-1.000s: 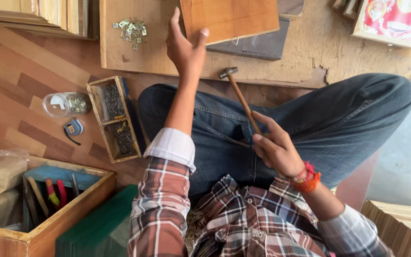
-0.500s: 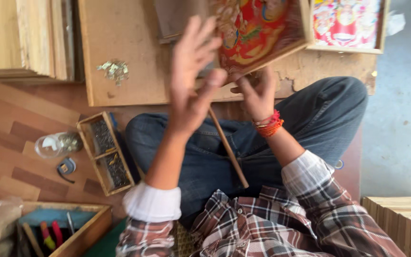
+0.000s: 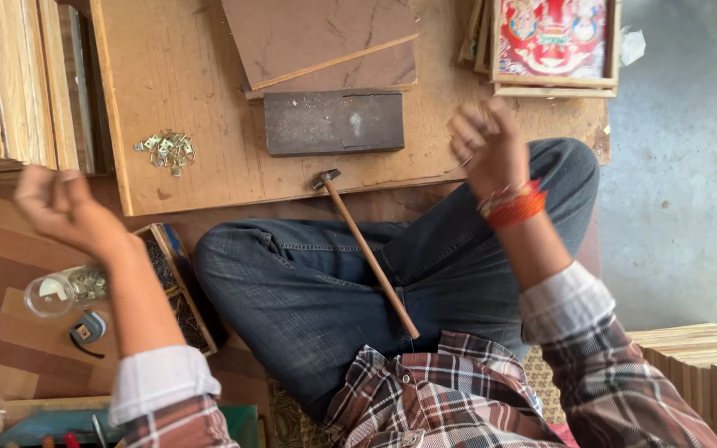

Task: The person sits on the floor and assembles small wooden frames by attaching metal corner brackets. They use a hammer to secure the brackets, then insert a printed image into the frame and place the completed unit aside.

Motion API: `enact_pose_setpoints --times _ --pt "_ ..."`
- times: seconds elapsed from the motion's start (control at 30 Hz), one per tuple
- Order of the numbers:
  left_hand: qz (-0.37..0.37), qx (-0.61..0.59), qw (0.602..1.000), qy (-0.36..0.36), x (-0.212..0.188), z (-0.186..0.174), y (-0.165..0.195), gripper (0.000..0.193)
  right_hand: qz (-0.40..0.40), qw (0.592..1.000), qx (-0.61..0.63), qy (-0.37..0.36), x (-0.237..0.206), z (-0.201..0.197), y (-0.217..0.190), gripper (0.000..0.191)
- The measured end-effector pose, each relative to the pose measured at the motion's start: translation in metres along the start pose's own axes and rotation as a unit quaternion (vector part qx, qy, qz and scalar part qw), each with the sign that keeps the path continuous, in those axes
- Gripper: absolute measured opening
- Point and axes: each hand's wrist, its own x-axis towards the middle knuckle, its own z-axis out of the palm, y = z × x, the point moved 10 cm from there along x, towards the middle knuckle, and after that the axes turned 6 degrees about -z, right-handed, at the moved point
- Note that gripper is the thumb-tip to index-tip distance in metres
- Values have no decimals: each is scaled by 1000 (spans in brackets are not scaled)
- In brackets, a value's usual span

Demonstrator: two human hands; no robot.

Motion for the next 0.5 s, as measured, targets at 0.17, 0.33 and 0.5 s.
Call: enact_pose_setpoints --times 0.17,0.33,0.5 --pt "-47 -11 999 7 87 -35 -63 55 -38 971 -179 -155 -31 59 75 39" --pt "-197 -125 972 2 146 -20 -107 40 -206 801 -442 -349 -63 189 102 25" --pt "-38 -148 979 138 162 -57 -79 29 -326 615 -546 -467 -82 314 158 21"
